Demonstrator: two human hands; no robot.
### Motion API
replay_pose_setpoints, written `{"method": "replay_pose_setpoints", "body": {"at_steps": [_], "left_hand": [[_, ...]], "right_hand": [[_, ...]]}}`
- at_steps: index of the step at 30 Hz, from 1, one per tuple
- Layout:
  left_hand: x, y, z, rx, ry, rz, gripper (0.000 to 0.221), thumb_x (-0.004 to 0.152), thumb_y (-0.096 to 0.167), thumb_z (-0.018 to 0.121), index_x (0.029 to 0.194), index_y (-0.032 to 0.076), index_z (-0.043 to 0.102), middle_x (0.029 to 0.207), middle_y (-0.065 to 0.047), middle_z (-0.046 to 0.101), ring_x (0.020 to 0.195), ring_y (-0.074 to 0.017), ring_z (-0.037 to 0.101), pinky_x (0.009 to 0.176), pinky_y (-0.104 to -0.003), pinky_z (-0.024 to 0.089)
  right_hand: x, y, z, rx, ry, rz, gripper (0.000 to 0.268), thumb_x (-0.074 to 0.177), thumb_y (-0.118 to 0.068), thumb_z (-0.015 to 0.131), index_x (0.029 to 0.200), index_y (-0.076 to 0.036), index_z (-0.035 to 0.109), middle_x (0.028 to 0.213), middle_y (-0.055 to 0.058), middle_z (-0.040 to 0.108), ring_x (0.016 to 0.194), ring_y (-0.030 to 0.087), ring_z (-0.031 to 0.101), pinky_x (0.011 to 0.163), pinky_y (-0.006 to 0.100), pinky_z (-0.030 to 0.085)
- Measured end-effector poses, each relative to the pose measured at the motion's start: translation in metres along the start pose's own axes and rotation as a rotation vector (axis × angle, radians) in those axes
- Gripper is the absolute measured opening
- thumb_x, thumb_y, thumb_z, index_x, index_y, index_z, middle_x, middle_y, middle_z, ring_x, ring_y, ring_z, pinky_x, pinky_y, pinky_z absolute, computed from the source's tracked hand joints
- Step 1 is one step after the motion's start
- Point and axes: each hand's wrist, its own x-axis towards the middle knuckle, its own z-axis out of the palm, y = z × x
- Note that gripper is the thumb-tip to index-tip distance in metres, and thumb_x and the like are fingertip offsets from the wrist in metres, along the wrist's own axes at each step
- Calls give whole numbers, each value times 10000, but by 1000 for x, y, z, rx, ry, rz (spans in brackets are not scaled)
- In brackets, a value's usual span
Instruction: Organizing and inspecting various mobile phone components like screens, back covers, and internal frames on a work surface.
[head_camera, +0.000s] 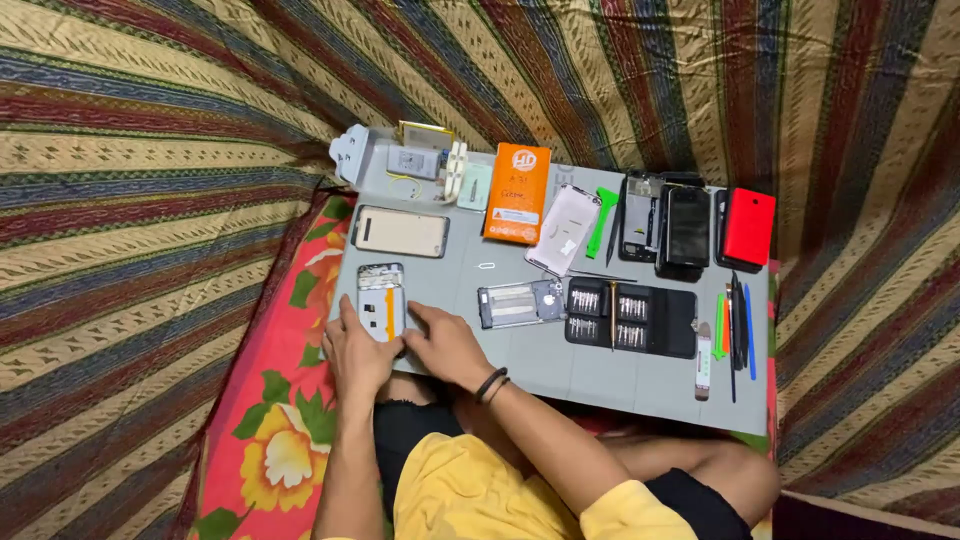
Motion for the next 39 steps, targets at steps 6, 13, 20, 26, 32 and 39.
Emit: {"method": "replay_pose_setpoints", "body": {"at_steps": [6, 13, 20, 26, 32, 39], "left_hand": [[28, -31, 16, -57, -59, -33, 1057, 669, 368, 898, 1564, 125, 392, 1277, -200, 557, 1231, -400, 512, 992, -527, 417], [21, -35, 8, -387, -68, 48, 399, 921, 329, 715, 1240, 89, 722, 1100, -222, 658, 1120, -401, 633, 962, -473, 476], [-13, 42, 4, -884, -250, 41, 281, 938, 107, 688, 1201, 10, 705, 1015, -160, 709, 924, -213, 638, 839, -358, 541], [-66, 120, 34, -968, -480, 126, 274, 912, 88, 724, 1174, 5, 719, 1000, -91, 694, 909, -148, 635, 867, -317, 534], [-120, 159, 52, -1002, -748, 111, 308, 884, 40, 702, 1180, -44, 706, 974, -117, 713, 853, -150, 639, 802, -289, 530], [-139, 163, 43, -1058, -852, 86, 288, 887, 21, 676, 1158, -72, 708, 884, -116, 726, 698, -108, 587, 564, -200, 447]], "right_hand": [[22, 13, 12, 169, 29, 155, 570, 962, -356, 655, 1462, -90, 591, 1330, 140, 704, 1277, 359, 637, 1052, 490, 519], [14, 14, 6, 301, 36, 203, 522, 980, -315, 644, 1438, -67, 612, 1330, 117, 710, 1280, 340, 633, 1058, 471, 528], [-22, 30, -44, 584, 149, 216, 567, 967, -226, 703, 1457, 6, 540, 1144, 184, 673, 1049, 298, 655, 819, 459, 642], [-100, 61, -110, 784, 386, 265, 567, 954, -136, 718, 1435, 92, 522, 958, 162, 667, 820, 233, 680, 659, 456, 696], [-188, 72, -133, 799, 599, 247, 505, 941, -93, 687, 1405, 69, 571, 888, 118, 670, 689, 161, 631, 547, 331, 628], [-216, 72, -134, 846, 609, 129, 510, 929, -1, 643, 1420, 91, 540, 954, 150, 688, 729, 161, 645, 572, 259, 579]]}}
